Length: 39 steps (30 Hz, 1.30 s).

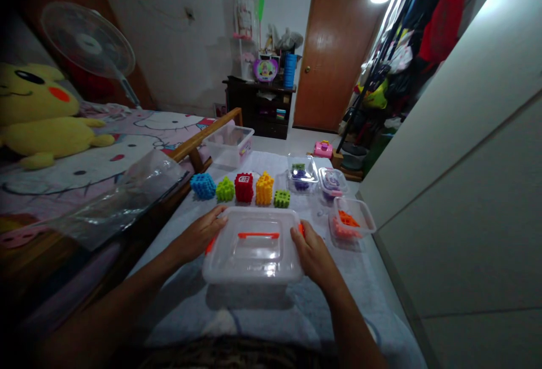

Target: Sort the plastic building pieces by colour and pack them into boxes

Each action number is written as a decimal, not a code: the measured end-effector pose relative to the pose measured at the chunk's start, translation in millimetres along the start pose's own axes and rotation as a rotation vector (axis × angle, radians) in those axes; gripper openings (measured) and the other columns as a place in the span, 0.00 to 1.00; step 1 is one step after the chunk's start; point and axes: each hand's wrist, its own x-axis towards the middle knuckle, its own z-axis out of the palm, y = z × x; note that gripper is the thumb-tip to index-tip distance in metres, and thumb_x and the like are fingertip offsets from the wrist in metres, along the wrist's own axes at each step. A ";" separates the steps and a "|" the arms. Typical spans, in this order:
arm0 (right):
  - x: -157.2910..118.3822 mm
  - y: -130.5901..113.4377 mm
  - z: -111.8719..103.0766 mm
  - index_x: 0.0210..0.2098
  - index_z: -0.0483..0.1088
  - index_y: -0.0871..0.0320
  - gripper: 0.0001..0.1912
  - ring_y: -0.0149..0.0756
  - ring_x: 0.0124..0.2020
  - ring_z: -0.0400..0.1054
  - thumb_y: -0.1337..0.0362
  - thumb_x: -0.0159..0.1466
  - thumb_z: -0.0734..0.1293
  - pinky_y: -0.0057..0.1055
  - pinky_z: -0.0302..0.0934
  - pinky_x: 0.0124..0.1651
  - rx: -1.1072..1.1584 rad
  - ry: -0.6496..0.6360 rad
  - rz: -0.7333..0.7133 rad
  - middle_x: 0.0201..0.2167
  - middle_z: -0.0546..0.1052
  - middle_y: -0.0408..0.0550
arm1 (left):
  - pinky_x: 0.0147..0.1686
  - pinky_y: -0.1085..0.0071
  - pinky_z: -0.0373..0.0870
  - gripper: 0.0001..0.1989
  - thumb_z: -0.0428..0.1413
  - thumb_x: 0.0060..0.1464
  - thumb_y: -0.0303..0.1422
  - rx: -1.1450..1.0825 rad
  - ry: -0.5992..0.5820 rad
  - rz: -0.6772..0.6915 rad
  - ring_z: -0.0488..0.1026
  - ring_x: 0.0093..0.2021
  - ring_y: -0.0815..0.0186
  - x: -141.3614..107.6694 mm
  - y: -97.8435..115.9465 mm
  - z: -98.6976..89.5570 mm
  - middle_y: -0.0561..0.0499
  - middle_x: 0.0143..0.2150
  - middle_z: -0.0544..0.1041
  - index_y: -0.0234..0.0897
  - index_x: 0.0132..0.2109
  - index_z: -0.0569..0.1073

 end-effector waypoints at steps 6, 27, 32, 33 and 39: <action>-5.9 -3.1 -3.1 0.45 0.75 0.52 0.20 0.41 0.37 0.73 0.46 0.65 0.62 0.32 0.67 0.38 0.098 -0.034 0.066 0.35 0.79 0.46 | 0.39 0.67 0.70 0.18 0.53 0.57 0.47 -0.233 -0.030 -0.012 0.74 0.39 0.57 -1.3 -10.4 4.2 0.47 0.43 0.78 0.40 0.47 0.74; -1.9 0.8 -25.8 0.43 0.73 0.58 0.17 0.35 0.27 0.66 0.52 0.64 0.64 0.32 0.63 0.32 -0.217 0.341 -0.182 0.28 0.72 0.45 | 0.31 0.71 0.74 0.16 0.63 0.53 0.37 -0.781 0.029 -0.172 0.78 0.30 0.64 -1.8 -40.4 18.0 0.48 0.37 0.81 0.36 0.47 0.72; -0.4 -50.5 -7.7 0.48 0.74 0.55 0.12 0.41 0.47 0.67 0.65 0.65 0.66 0.40 0.63 0.51 -0.561 -0.061 -0.639 0.45 0.76 0.51 | 0.28 0.72 0.74 0.18 0.64 0.50 0.39 -0.705 0.040 -0.165 0.78 0.28 0.64 5.2 -41.2 7.6 0.50 0.35 0.80 0.36 0.45 0.73; 1.5 -55.4 0.3 0.48 0.74 0.56 0.12 0.42 0.47 0.67 0.66 0.65 0.66 0.40 0.63 0.52 -0.610 -0.126 -0.670 0.45 0.76 0.51 | 0.28 0.72 0.74 0.18 0.65 0.49 0.38 -0.701 0.047 -0.163 0.78 0.29 0.64 5.7 -41.6 5.4 0.50 0.35 0.80 0.36 0.45 0.73; 11.0 -56.8 25.3 0.36 0.75 0.58 0.08 0.37 0.39 0.67 0.69 0.68 0.63 0.34 0.64 0.44 -0.676 -0.197 -0.686 0.34 0.75 0.49 | 0.28 0.71 0.73 0.17 0.63 0.50 0.38 -0.704 0.067 -0.179 0.77 0.28 0.65 -1.0 -42.7 0.1 0.50 0.35 0.80 0.36 0.45 0.73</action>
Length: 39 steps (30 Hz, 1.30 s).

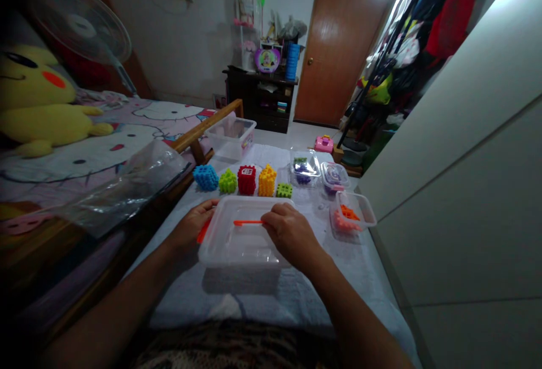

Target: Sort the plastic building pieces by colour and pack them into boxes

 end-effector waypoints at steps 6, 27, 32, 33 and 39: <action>-26.8 2.4 -42.9 0.38 0.74 0.57 0.08 0.34 0.34 0.69 0.66 0.68 0.62 0.29 0.63 0.36 0.052 0.295 0.093 0.34 0.75 0.48 | 0.30 0.70 0.72 0.17 0.62 0.51 0.39 0.079 -0.001 0.022 0.76 0.30 0.64 0.4 -2.6 -5.0 0.48 0.37 0.80 0.36 0.46 0.75; -177.6 59.2 -19.1 0.35 0.75 0.54 0.12 0.39 0.32 0.72 0.62 0.63 0.59 0.35 0.66 0.36 -0.078 0.063 0.581 0.32 0.74 0.50 | 0.34 0.69 0.72 0.23 0.66 0.36 0.34 0.122 -0.025 0.027 0.76 0.32 0.62 18.5 22.5 2.8 0.47 0.37 0.81 0.34 0.44 0.79; -158.4 62.8 10.4 0.36 0.73 0.55 0.13 0.38 0.34 0.71 0.65 0.66 0.57 0.34 0.66 0.38 -0.117 0.097 0.544 0.35 0.73 0.49 | 0.30 0.70 0.70 0.19 0.66 0.32 0.32 0.130 -0.035 -0.014 0.75 0.28 0.63 23.5 34.1 -0.9 0.48 0.32 0.81 0.34 0.38 0.81; -156.3 63.3 14.3 0.36 0.73 0.55 0.13 0.38 0.34 0.71 0.65 0.66 0.57 0.34 0.66 0.39 -0.113 0.084 0.541 0.35 0.73 0.49 | 0.30 0.70 0.71 0.19 0.66 0.33 0.32 0.130 -0.039 -0.025 0.75 0.29 0.62 24.7 35.5 -2.1 0.48 0.32 0.81 0.34 0.38 0.81; -150.8 67.3 13.4 0.42 0.73 0.57 0.12 0.41 0.41 0.72 0.66 0.64 0.60 0.37 0.68 0.44 -0.138 0.035 0.554 0.41 0.74 0.52 | 0.31 0.69 0.71 0.17 0.67 0.34 0.36 0.164 -0.038 -0.027 0.75 0.29 0.62 31.4 35.7 -5.4 0.48 0.31 0.81 0.34 0.36 0.80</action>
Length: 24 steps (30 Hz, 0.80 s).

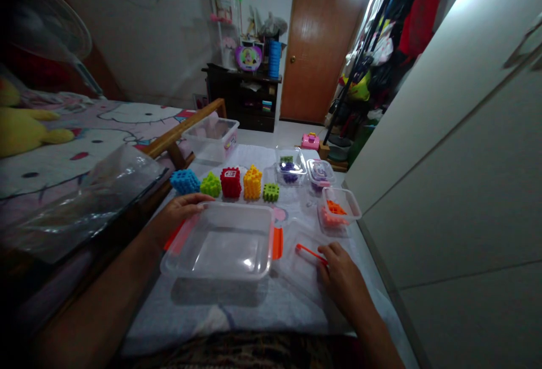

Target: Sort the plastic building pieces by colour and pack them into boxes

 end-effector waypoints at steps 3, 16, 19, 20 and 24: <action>16.1 -9.2 -16.8 0.47 0.73 0.57 0.14 0.43 0.46 0.71 0.66 0.63 0.62 0.41 0.67 0.50 -0.009 0.024 -0.061 0.46 0.74 0.54 | 0.34 0.69 0.72 0.15 0.67 0.37 0.36 0.087 -0.023 0.070 0.75 0.32 0.61 4.8 2.3 0.1 0.48 0.34 0.81 0.36 0.36 0.81; 175.9 -50.6 13.6 0.55 0.67 0.63 0.25 0.49 0.56 0.67 0.70 0.58 0.69 0.48 0.60 0.59 0.007 -0.045 -0.404 0.53 0.73 0.61 | 0.38 0.69 0.70 0.09 0.63 0.42 0.34 0.252 -0.116 0.204 0.75 0.36 0.61 8.9 5.6 8.0 0.48 0.35 0.81 0.38 0.34 0.82; 199.4 -51.4 31.6 0.59 0.63 0.64 0.32 0.50 0.58 0.64 0.69 0.55 0.71 0.47 0.58 0.60 -0.014 -0.070 -0.370 0.56 0.70 0.63 | 0.37 0.69 0.69 0.09 0.63 0.42 0.34 0.216 -0.131 0.191 0.74 0.35 0.62 6.9 4.5 10.3 0.49 0.34 0.80 0.38 0.34 0.82; 205.3 -52.3 35.9 0.60 0.62 0.64 0.35 0.50 0.59 0.64 0.69 0.54 0.71 0.46 0.58 0.60 -0.023 -0.088 -0.355 0.57 0.70 0.64 | 0.36 0.70 0.68 0.09 0.63 0.42 0.34 0.202 -0.134 0.182 0.74 0.34 0.62 7.0 3.6 10.3 0.49 0.34 0.80 0.38 0.34 0.82; 220.7 -55.8 47.2 0.61 0.60 0.65 0.38 0.50 0.59 0.64 0.66 0.54 0.72 0.42 0.57 0.59 -0.078 -0.188 -0.300 0.59 0.68 0.65 | 0.36 0.70 0.69 0.11 0.64 0.40 0.34 0.132 -0.124 0.149 0.74 0.34 0.62 10.4 -0.5 7.0 0.49 0.35 0.80 0.38 0.35 0.82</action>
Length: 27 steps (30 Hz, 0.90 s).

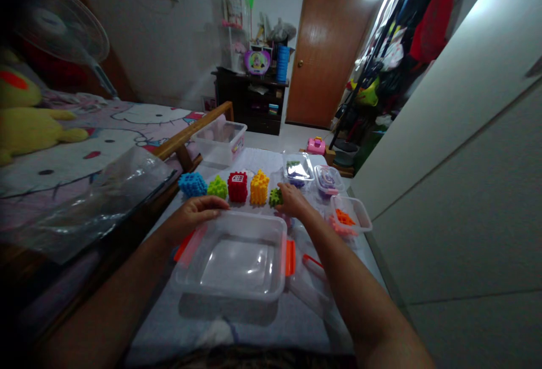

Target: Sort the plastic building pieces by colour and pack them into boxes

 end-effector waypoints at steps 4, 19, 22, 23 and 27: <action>8.7 1.5 5.5 0.58 0.63 0.65 0.34 0.48 0.56 0.66 0.66 0.53 0.73 0.38 0.58 0.57 -0.022 -0.038 0.010 0.56 0.70 0.63 | 0.35 0.70 0.70 0.11 0.64 0.41 0.34 0.042 -0.040 -0.004 0.74 0.34 0.62 5.1 1.9 -2.4 0.48 0.34 0.80 0.38 0.35 0.82; 9.0 -9.8 3.8 0.45 0.70 0.63 0.21 0.44 0.45 0.70 0.66 0.52 0.72 0.32 0.60 0.46 -0.080 -0.045 0.041 0.45 0.77 0.57 | 0.40 0.68 0.69 0.10 0.62 0.46 0.37 0.110 -0.102 0.105 0.74 0.37 0.61 13.0 -10.2 -5.2 0.47 0.34 0.80 0.38 0.35 0.82; 4.2 -8.8 0.7 0.46 0.70 0.64 0.23 0.46 0.46 0.70 0.66 0.51 0.73 0.34 0.61 0.47 -0.074 -0.033 0.053 0.46 0.77 0.59 | 0.40 0.68 0.69 0.10 0.63 0.44 0.36 0.050 -0.088 0.084 0.74 0.37 0.60 12.7 -12.7 -5.3 0.47 0.35 0.81 0.38 0.35 0.83; 2.1 -8.4 -2.4 0.47 0.70 0.64 0.24 0.47 0.46 0.70 0.66 0.51 0.73 0.34 0.61 0.48 -0.070 -0.024 0.056 0.47 0.77 0.59 | 0.39 0.68 0.69 0.10 0.63 0.43 0.36 0.026 -0.086 0.075 0.74 0.37 0.60 12.3 -12.6 -5.0 0.47 0.35 0.81 0.38 0.35 0.83; -11.2 -14.3 -34.5 0.50 0.69 0.63 0.26 0.45 0.47 0.70 0.67 0.52 0.71 0.35 0.60 0.49 -0.007 0.077 0.039 0.46 0.77 0.57 | 0.39 0.68 0.69 0.12 0.64 0.40 0.35 -0.025 -0.070 0.040 0.75 0.36 0.60 9.7 -10.0 -2.9 0.47 0.35 0.81 0.37 0.35 0.82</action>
